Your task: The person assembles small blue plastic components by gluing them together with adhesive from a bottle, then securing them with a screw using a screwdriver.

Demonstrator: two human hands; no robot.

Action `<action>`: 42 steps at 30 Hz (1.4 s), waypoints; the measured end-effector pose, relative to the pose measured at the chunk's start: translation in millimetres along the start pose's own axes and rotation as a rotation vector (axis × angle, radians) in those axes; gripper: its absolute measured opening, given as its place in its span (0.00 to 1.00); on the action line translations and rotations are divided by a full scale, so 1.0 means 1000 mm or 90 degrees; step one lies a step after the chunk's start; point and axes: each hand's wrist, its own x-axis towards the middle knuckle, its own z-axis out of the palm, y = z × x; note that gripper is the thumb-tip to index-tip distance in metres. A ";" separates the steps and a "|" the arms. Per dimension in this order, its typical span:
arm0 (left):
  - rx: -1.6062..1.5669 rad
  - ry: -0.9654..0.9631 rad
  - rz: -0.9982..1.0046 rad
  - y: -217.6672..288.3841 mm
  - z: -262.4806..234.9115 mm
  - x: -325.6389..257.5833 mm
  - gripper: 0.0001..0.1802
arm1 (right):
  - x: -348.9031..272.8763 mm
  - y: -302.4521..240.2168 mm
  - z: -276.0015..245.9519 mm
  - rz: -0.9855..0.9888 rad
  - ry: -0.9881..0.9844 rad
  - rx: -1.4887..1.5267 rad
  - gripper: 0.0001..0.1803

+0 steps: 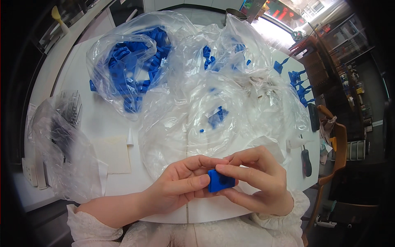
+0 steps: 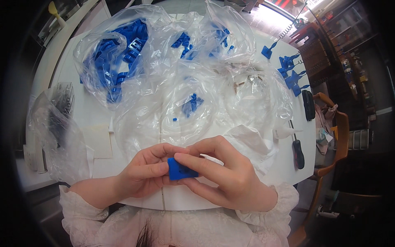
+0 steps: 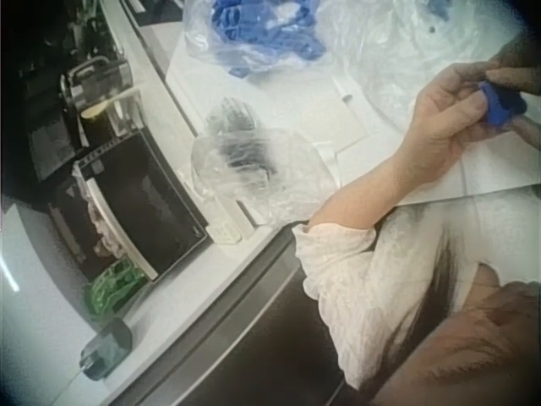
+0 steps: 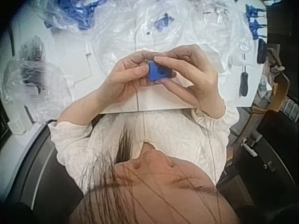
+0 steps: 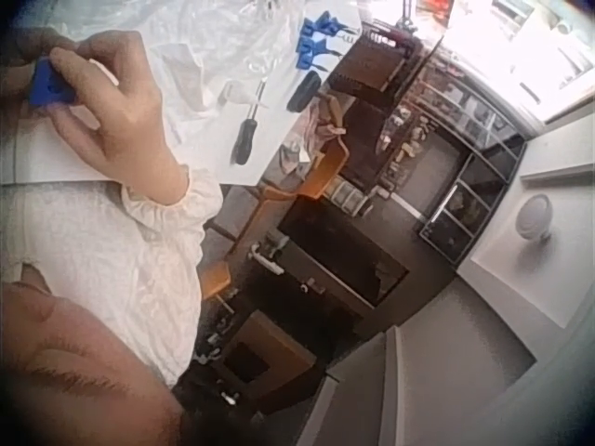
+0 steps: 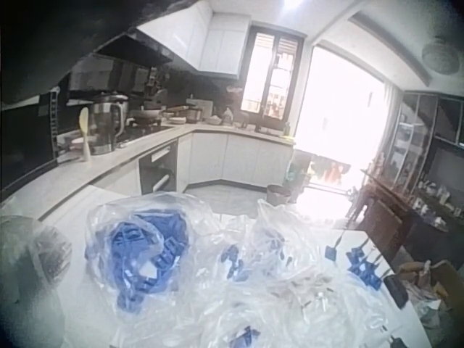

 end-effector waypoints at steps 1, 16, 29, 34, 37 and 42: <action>0.001 0.001 0.000 -0.001 -0.001 0.000 0.22 | 0.000 0.000 0.000 0.000 0.000 0.000 0.25; 0.007 -0.020 0.006 -0.003 -0.005 0.002 0.21 | 0.001 0.000 -0.001 0.007 -0.008 0.020 0.26; 0.022 -0.019 -0.004 -0.003 -0.006 0.001 0.21 | 0.000 0.001 -0.002 0.017 -0.020 0.033 0.26; 0.027 -0.013 -0.006 -0.003 -0.005 0.000 0.21 | 0.001 0.000 -0.002 0.021 -0.021 0.039 0.26; 0.029 -0.011 -0.005 -0.003 -0.006 0.001 0.21 | 0.001 0.000 -0.001 0.032 -0.021 0.048 0.26; 0.034 -0.020 -0.002 -0.003 -0.007 0.001 0.22 | 0.001 -0.001 -0.001 0.042 -0.023 0.051 0.25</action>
